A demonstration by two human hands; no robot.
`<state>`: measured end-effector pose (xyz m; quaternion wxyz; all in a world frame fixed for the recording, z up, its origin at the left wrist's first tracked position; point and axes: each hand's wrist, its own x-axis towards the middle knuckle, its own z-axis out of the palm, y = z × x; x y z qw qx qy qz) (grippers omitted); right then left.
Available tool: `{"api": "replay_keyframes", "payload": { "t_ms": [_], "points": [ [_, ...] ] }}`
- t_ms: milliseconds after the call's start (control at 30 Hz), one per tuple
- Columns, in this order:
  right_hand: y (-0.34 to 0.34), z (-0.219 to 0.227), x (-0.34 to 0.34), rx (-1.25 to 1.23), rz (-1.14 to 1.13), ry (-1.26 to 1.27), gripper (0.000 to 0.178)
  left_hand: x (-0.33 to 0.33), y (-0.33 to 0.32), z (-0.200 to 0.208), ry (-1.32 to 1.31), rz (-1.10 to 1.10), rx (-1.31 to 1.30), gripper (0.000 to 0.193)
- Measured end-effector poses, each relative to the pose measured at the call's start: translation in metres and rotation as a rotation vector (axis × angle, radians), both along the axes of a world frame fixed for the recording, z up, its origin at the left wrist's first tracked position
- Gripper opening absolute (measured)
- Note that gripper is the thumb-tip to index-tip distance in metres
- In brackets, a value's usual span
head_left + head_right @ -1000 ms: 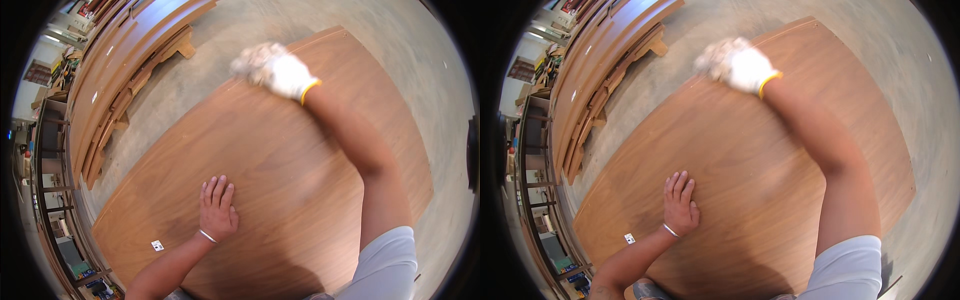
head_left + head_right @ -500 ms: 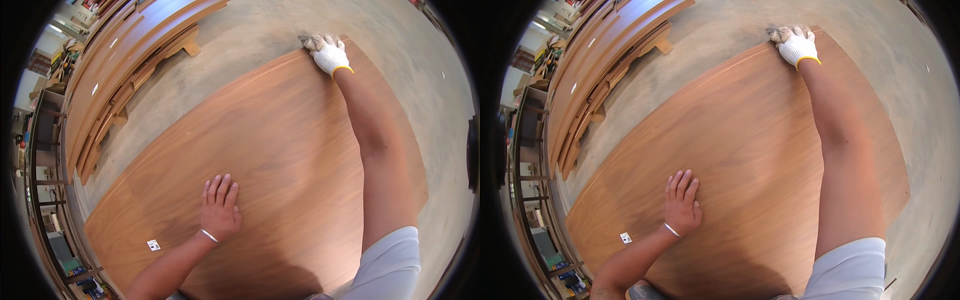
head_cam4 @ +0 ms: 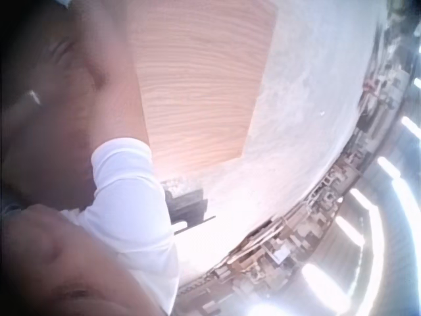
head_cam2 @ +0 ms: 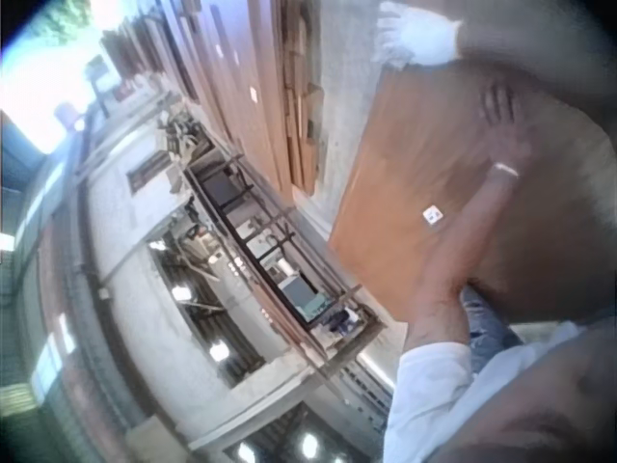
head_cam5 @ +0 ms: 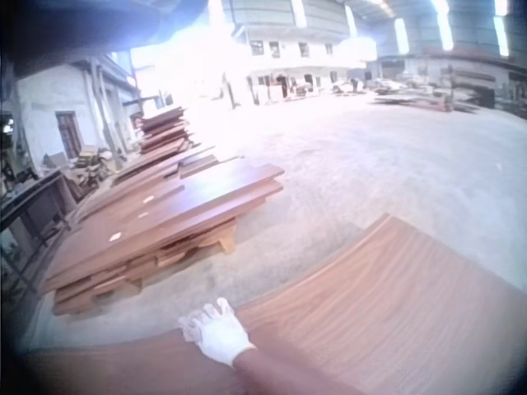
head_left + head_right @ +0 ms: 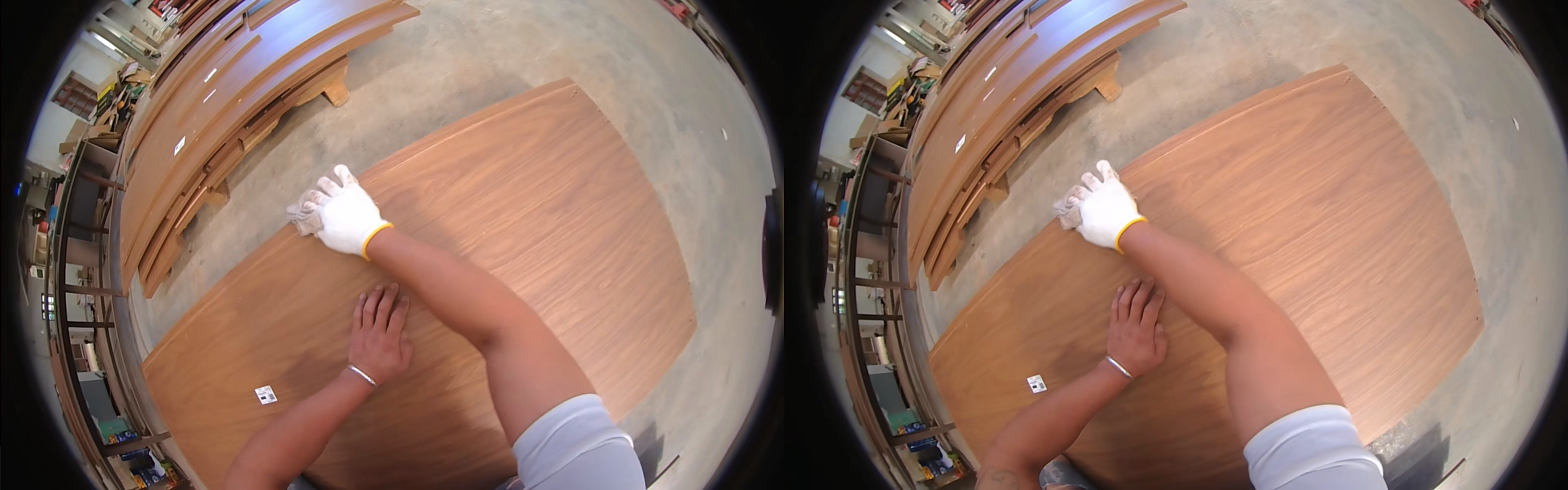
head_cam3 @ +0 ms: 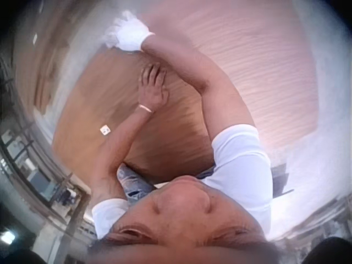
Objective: The person wipes a large wooden board with a cloth, then flips the board over to wipe the other side. They continue wiping the board and briefly adjust the camera before resuming the task.
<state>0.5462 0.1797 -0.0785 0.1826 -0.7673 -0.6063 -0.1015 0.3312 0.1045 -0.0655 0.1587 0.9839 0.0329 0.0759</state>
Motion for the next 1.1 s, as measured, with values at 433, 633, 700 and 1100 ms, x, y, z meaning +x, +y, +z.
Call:
{"api": "replay_keyframes", "payload": {
  "t_ms": [433,633,700,1100],
  "points": [
    [-0.208,0.015,0.269,-0.389,-0.837,-0.1,0.049,-0.005,0.0,0.004,0.021,0.027,0.024,0.064],
    [-0.191,-0.004,0.244,-0.284,-0.703,-0.143,0.053,-0.006,0.0,0.001,0.032,0.03,0.065,0.064],
    [-0.195,-0.013,0.25,-0.142,-0.635,-0.28,0.047,-0.003,-0.001,0.003,0.023,0.018,0.069,0.063],
    [-0.166,0.0,0.222,-0.18,-0.584,-0.193,0.04,-0.002,-0.001,0.004,0.016,0.023,0.063,0.063]
  ]
}}
